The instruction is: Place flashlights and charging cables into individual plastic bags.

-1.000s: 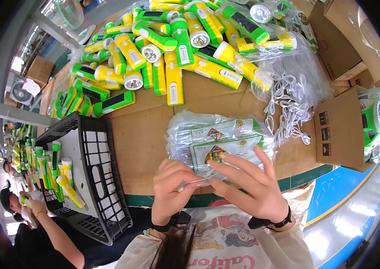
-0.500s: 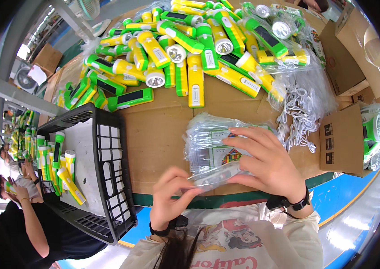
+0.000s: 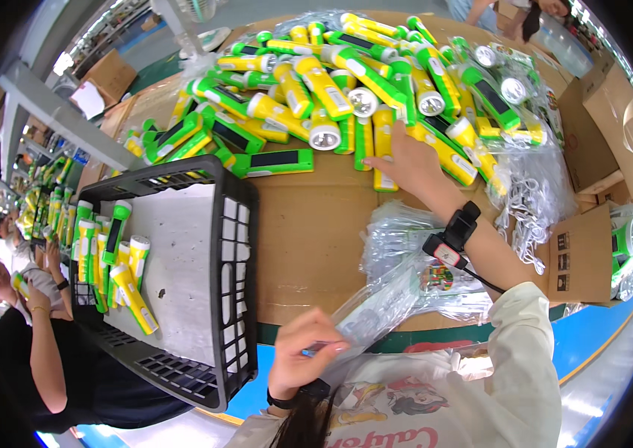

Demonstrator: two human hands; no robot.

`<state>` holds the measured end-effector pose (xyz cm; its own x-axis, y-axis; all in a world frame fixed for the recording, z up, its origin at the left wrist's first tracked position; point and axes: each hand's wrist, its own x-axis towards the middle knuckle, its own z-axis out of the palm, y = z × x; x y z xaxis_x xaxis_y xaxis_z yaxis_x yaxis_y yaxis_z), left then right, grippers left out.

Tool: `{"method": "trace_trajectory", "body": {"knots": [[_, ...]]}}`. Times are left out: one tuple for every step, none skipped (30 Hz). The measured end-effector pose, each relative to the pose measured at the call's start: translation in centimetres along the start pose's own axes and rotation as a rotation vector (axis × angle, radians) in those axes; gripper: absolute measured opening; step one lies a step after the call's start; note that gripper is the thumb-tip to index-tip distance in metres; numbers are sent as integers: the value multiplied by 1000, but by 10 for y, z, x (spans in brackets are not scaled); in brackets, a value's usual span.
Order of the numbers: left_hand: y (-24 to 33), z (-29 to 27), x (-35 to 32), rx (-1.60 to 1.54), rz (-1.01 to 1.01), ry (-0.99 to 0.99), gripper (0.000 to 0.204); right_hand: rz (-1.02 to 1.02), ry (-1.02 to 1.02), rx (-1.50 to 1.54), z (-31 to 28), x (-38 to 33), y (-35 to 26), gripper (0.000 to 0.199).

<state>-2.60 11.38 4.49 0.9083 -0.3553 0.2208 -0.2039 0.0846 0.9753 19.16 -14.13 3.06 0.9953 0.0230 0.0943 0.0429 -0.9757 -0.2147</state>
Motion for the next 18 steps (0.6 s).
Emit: {"method": "trace_trajectory", "body": {"knots": [[1, 1, -2, 32, -31, -13, 8, 20, 2, 31, 1, 2, -6, 82], [1, 0, -5, 62, -63, -28, 9, 6, 3, 37, 4, 3, -8, 82], [-1, -2, -8, 62, -67, -38, 10, 15, -24, 61, 8, 4, -3, 82], [-3, -4, -10, 62, -65, -36, 10, 32, -53, 82, 11, 1, 6, 82], [-6, -5, -11, 50, -56, -6, 11, 24, -27, 87, 13, -1, 15, 79], [-7, -6, -11, 36, -45, 20, 11, 30, -24, 83, 10, -3, 25, 79], [-6, -6, -12, 30, -42, 11, 11, 50, -116, 197, 6, -6, 36, 77], [-5, -8, -12, 23, -40, 30, 11, 72, -206, 312, 2, -9, 45, 75], [-6, -10, -12, 15, -38, 53, 10, 262, -377, 796, -18, -21, 37, 85], [-5, -11, -12, 14, -40, 50, 10, 265, -376, 797, -30, -34, 33, 85], [-3, -13, -11, 21, -35, 56, 10, 220, -490, 1209, -40, -47, 28, 92], [-3, -14, -8, 23, -25, 56, 10, 165, -589, 1618, -52, -60, 25, 101], [-3, -14, -5, 20, -26, 51, 10, 169, -585, 1617, -60, -73, 21, 101], [-4, -15, -1, 61, 7, 22, 12, 56, -547, 1645, -67, -86, 15, 104], [-4, -13, 4, 99, 42, -16, 14, -53, -497, 1670, -73, -98, 13, 107], [-1, -11, 7, 94, 37, -31, 14, -74, -548, 1709, -75, -107, 13, 100], [4, -8, 11, 174, 44, -73, 14, -109, -595, 1712, -80, -115, 9, 93], [8, -5, 15, 253, 51, -117, 14, -143, -641, 1717, -85, -121, 3, 87]]}}
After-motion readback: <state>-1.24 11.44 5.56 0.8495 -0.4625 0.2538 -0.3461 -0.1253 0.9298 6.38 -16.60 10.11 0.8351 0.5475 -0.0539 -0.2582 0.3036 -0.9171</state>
